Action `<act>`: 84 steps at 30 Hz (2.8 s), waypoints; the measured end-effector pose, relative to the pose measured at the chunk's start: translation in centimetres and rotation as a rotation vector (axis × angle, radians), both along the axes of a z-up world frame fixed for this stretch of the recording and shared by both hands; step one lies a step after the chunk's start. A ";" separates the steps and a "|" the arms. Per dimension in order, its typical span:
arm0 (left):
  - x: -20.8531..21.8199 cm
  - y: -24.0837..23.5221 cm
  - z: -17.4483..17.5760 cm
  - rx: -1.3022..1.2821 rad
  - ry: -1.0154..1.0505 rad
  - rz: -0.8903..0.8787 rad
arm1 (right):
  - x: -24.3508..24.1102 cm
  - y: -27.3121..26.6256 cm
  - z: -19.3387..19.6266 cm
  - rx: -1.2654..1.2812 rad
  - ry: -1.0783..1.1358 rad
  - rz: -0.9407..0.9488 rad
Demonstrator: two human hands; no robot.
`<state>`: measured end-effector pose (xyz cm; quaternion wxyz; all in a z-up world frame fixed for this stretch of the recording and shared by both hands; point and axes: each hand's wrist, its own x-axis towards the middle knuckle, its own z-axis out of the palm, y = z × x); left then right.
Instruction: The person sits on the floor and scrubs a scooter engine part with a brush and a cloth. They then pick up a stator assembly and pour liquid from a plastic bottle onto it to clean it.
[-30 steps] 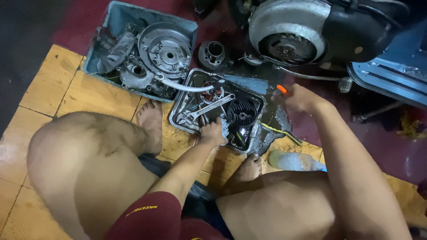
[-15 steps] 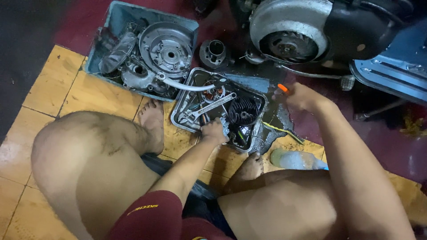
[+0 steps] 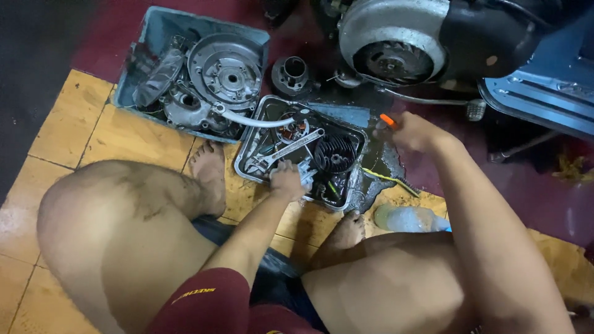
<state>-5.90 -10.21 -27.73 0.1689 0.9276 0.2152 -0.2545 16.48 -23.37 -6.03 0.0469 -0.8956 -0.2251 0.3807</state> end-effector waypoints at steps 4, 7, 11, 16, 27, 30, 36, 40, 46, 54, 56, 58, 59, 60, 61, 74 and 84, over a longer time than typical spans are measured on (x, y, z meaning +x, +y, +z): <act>-0.3 0.6 -3.4 0.029 -0.025 0.009 | -0.6 0.2 1.1 0.016 0.011 -0.012; -0.6 1.2 -4.6 0.033 -0.080 0.019 | 0.1 -0.2 -0.3 -0.020 0.005 0.016; -0.4 2.4 -3.0 -0.098 -0.092 0.202 | 0.2 -0.2 -0.6 0.003 -0.004 0.030; 1.9 4.4 -1.4 -0.131 -0.090 0.391 | 0.3 -0.2 -0.6 0.019 0.030 0.064; 8.9 6.5 4.4 -0.240 -0.094 0.579 | 1.0 0.6 -2.6 -0.014 0.110 0.080; 9.7 7.0 4.2 -0.268 -0.105 0.663 | 1.5 -0.1 -3.3 -0.013 0.100 0.003; 10.2 7.9 2.8 -0.241 -0.076 0.702 | 0.3 0.9 -1.6 -0.003 0.185 0.007; 11.0 8.3 -2.4 -0.250 -0.074 0.723 | 0.6 0.2 -2.6 0.009 0.181 0.017; 10.9 9.5 -1.2 -0.213 -0.139 0.710 | 0.3 0.7 -1.0 0.013 0.171 0.010; 10.9 11.4 7.6 -0.614 -0.049 0.788 | 0.6 0.3 -1.6 0.010 0.156 0.030; 11.0 11.8 6.4 -0.630 -0.081 0.814 | 0.0 1.0 -0.4 0.001 0.140 0.035; 11.0 12.8 4.1 -0.645 -0.117 0.839 | 0.3 0.7 -0.8 -0.005 0.121 0.039; 11.2 12.9 3.2 -0.621 -0.135 0.839 | 0.8 0.0 -1.8 0.020 0.136 0.034; 12.1 12.3 3.0 -0.598 -0.152 0.838 | 1.3 -0.9 -2.9 0.042 0.152 0.028; 12.3 12.3 1.9 -0.574 -0.168 0.837 | 1.1 -0.8 -2.7 0.042 0.150 0.026; 13.0 11.4 -10.6 -0.258 -0.361 0.815 | 0.8 -0.9 -2.4 0.065 0.148 0.041; 10.5 10.1 -9.4 0.049 -0.363 0.529 | 1.4 -1.4 -3.4 0.055 0.126 0.015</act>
